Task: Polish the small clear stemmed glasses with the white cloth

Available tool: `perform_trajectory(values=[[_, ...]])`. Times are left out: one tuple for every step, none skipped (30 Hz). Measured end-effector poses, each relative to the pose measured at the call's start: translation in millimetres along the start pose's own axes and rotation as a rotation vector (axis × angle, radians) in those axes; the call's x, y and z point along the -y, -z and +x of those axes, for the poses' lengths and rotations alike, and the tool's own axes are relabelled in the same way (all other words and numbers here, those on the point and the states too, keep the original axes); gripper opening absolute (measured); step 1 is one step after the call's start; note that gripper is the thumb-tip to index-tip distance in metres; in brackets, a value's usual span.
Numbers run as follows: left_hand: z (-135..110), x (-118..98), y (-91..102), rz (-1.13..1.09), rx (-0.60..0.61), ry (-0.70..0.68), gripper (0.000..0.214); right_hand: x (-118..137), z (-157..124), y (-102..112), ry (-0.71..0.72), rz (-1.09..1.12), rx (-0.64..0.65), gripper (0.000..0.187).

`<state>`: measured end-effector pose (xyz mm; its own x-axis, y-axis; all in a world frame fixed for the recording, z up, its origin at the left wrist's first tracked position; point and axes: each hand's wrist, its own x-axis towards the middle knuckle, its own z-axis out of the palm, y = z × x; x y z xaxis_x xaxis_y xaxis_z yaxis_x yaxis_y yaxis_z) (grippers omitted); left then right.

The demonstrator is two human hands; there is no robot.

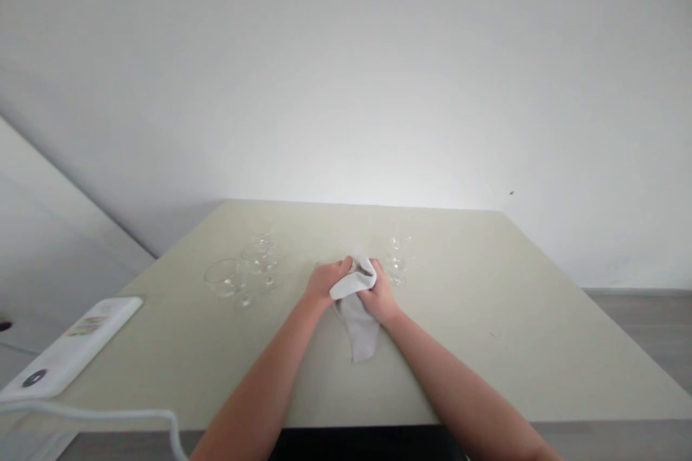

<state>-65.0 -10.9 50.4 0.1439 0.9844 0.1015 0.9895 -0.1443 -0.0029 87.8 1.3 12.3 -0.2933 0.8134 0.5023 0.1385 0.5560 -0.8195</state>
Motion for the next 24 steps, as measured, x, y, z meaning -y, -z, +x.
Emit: perform_trajectory(values=[[0, 2, 0.8, 0.015, -0.022, -0.009, 0.023, 3, -1, 0, 0.045, -0.027, 0.009, 0.022], [-1, 3, 1.3, 0.029, -0.055, -0.022, 0.023, 5, -1, -1, 0.073, -0.041, 0.014, 0.027], [-1, 4, 1.5, 0.042, -0.097, -0.038, 0.022, 6, -2, -1, 0.086, -0.045, 0.019, 0.033], [-1, 5, 1.4, 0.054, -0.141, -0.058, 0.02, 7, -3, -2, 0.087, -0.043, 0.017, 0.038], [-1, 5, 1.1, 0.065, -0.186, -0.076, 0.018, 7, -3, -2, 0.076, -0.036, 0.012, 0.043], [-1, 5, 0.7, 0.075, -0.229, -0.095, 0.016, 6, -3, -3, 0.053, -0.02, 0.007, 0.046], [-1, 5, 0.2, 0.083, -0.271, -0.117, 0.016, 5, -3, -3, 0.024, 0.009, 0.001, 0.045], [-1, 5, -0.3, 0.094, -0.31, -0.136, 0.016, 4, -3, -3, -0.005, 0.049, -0.008, 0.041], [-1, 5, -0.8, 0.106, -0.342, -0.152, 0.016, 2, -3, -3, -0.027, 0.094, -0.02, 0.034], [-1, 5, -1.2, 0.118, -0.365, -0.166, 0.017, 1, -2, -3, -0.043, 0.136, -0.034, 0.026], [-1, 5, -1.5, 0.128, -0.38, -0.177, 0.017, -1, -2, -4, -0.051, 0.167, -0.049, 0.02], [-2, 5, -1.7, 0.134, -0.386, -0.185, 0.017, -2, -1, -4, -0.056, 0.184, -0.062, 0.015], [-2, 5, -1.8, 0.133, -0.385, -0.192, 0.017, -2, -1, -4, -0.059, 0.185, -0.066, 0.013], [-2, 5, -1.9, 0.128, -0.38, -0.197, 0.016, -3, -1, -4, -0.065, 0.176, -0.061, 0.014], [-2, 5, -2.0, 0.12, -0.373, -0.199, 0.014, -3, -2, -4, -0.071, 0.163, -0.051, 0.016], [-2, 6, -2.1, 0.112, -0.366, -0.2, 0.013, -4, -2, -4, -0.078, 0.151, -0.04, 0.018], [-2, 6, -2.3, 0.103, -0.362, -0.201, 0.012, -4, -2, -4, -0.083, 0.142, -0.031, 0.02], [-2, 7, -2.6, 0.095, -0.36, -0.2, 0.011, -4, -3, -4, -0.087, 0.136, -0.024, 0.021], [-2, 7, -2.9, 0.088, -0.358, -0.201, 0.01, -3, -3, -4, -0.087, 0.13, -0.02, 0.022], [-2, 8, -3.3, 0.081, -0.357, -0.202, 0.01, -3, -3, -4, -0.087, 0.125, -0.017, 0.022], [-2, 8, -3.7, 0.075, -0.355, -0.202, 0.009, -2, -3, -4, -0.087, 0.118, -0.016, 0.023], [-2, 9, -4.1, 0.07, -0.355, -0.2, 0.009, -2, -3, -3, -0.088, 0.113, -0.017, 0.023], [-1, 9, -4.5, 0.069, -0.355, -0.199, 0.009, -2, -3, -3, -0.089, 0.109, -0.02, 0.023], [-1, 9, -4.7, 0.071, -0.357, -0.196, 0.009, -2, -3, -3, -0.089, 0.11, -0.023, 0.023]])
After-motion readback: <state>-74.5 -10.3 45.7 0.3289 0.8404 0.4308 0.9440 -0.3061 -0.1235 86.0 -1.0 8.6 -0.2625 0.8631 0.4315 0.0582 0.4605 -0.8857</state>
